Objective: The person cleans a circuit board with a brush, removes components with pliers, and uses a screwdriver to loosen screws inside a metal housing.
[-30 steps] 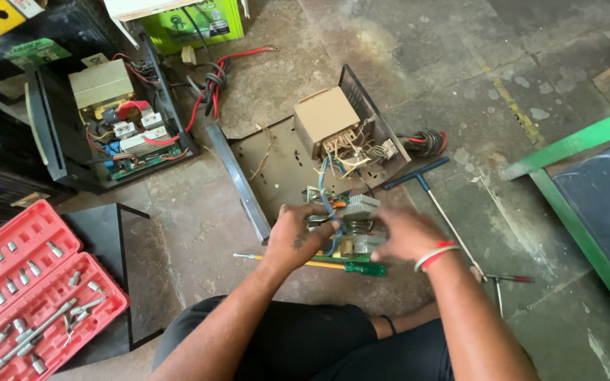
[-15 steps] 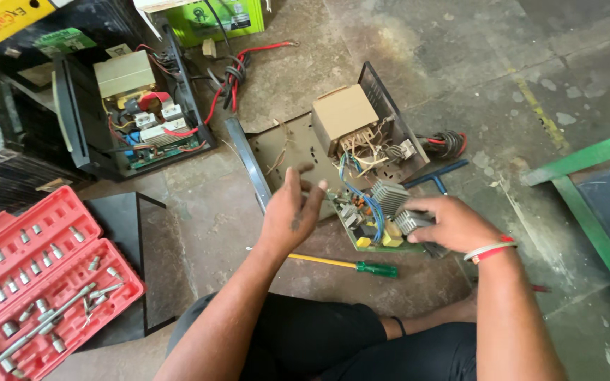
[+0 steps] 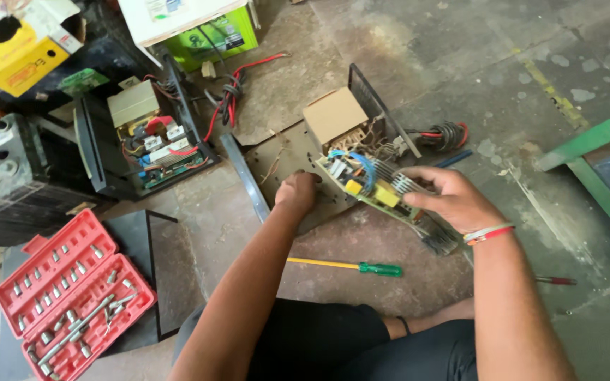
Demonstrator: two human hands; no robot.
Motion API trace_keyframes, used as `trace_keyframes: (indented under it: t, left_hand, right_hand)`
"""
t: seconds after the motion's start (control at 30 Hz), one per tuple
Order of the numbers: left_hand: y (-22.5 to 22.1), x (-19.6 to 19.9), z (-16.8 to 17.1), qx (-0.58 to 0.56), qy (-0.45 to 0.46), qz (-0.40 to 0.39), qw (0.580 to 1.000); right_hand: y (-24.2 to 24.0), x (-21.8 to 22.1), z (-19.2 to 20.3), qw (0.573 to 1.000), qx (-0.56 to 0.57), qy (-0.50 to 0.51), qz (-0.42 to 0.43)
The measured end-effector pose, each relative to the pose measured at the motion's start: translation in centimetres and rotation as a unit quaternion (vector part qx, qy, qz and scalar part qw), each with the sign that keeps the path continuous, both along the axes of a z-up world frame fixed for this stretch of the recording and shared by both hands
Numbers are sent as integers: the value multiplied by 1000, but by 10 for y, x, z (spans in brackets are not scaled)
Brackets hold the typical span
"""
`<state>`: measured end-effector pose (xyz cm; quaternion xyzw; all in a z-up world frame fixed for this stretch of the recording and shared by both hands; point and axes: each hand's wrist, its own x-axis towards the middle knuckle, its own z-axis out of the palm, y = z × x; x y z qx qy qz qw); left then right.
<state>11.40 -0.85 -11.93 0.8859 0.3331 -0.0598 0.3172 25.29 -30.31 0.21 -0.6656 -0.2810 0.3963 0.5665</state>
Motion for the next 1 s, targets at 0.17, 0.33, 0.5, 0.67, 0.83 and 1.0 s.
trace_keyframes:
  t: [0.17, 0.33, 0.5, 0.67, 0.83, 1.0]
  left_hand:
    - [-9, 17, -4, 98, 55, -115, 987]
    - [-16, 19, 2, 70, 55, -58, 994]
    - [-16, 12, -2, 114, 54, -123, 984]
    - [-10, 5, -7, 149, 60, -153, 975]
    - [-9, 6, 7, 156, 80, -129, 976]
    - [-52, -13, 45, 298, 183, -318, 881]
  right_hand:
    - [-3, 7, -2, 1000, 14, 12, 12]
    - [-6, 11, -3, 1000, -3, -3, 14]
    - [-9, 12, -2, 1000, 6, -2, 14]
    - [-8, 11, -2, 1000, 8, -7, 20]
    - [-9, 12, -6, 1000, 10, -12, 23]
    - [-7, 9, -3, 1000, -5, -21, 19]
